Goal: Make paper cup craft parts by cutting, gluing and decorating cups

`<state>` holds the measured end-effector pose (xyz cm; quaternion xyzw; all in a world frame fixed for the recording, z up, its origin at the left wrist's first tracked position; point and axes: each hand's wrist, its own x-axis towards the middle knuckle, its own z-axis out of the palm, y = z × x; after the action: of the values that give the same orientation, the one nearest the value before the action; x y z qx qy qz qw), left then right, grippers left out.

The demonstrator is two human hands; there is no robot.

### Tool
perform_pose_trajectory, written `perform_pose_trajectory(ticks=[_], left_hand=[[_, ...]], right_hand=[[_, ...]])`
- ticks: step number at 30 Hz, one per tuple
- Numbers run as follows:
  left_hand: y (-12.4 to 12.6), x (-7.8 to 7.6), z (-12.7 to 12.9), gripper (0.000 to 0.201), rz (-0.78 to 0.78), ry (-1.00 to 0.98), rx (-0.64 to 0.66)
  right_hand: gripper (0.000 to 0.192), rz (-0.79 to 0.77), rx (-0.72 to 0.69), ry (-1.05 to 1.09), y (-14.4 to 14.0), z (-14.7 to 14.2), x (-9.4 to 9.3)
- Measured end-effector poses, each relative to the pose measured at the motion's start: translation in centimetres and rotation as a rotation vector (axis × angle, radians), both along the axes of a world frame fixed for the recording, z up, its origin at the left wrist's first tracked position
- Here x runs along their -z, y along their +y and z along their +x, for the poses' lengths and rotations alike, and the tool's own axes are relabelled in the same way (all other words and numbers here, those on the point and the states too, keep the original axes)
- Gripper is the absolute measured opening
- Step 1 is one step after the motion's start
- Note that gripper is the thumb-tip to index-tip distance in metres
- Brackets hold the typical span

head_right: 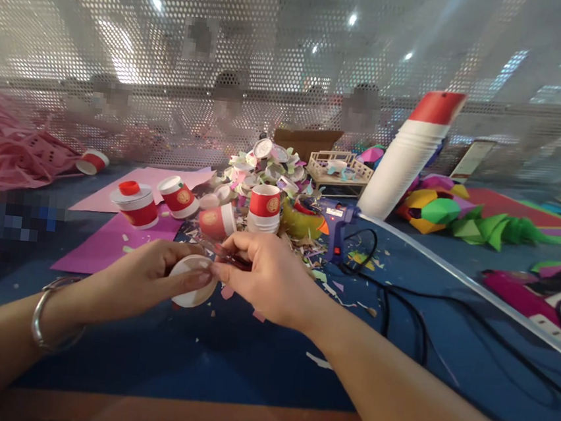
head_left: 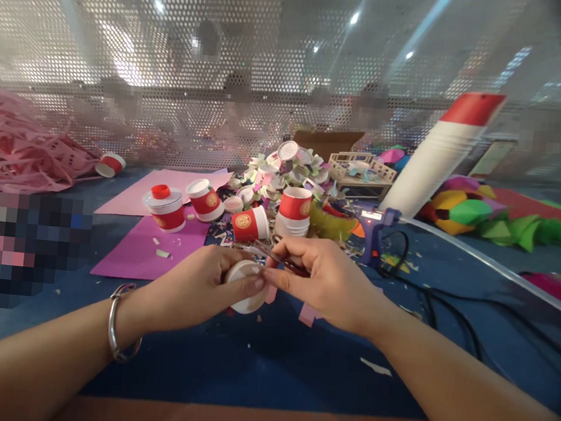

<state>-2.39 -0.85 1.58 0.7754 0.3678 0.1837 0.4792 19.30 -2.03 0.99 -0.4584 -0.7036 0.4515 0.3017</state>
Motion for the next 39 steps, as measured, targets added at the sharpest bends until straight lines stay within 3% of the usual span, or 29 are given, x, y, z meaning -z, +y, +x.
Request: perform_pose_trajectory(ticks=[19, 25, 31, 39], left_hand=[[0.5, 0.5, -0.5, 0.035, -0.207, -0.108, 0.126], [0.5, 0.4, -0.1, 0.033, -0.187, -0.138, 0.062], [0.5, 0.7, -0.2, 0.03, -0.248, -0.179, 0.106], [0.7, 0.3, -0.1, 0.032, -0.102, -0.151, -0.009]], right_hand=[[0.029, -0.233, -0.256, 0.228, -0.2, 0.5, -1.3], [0.027, -0.136, -0.191, 0.192, 0.2, 0.6, -0.8], [0.029, -0.138, -0.261, 0.142, 0.1, 0.6, -1.0], [0.026, -0.068, -0.152, 0.137, 0.3, 0.5, -0.9]])
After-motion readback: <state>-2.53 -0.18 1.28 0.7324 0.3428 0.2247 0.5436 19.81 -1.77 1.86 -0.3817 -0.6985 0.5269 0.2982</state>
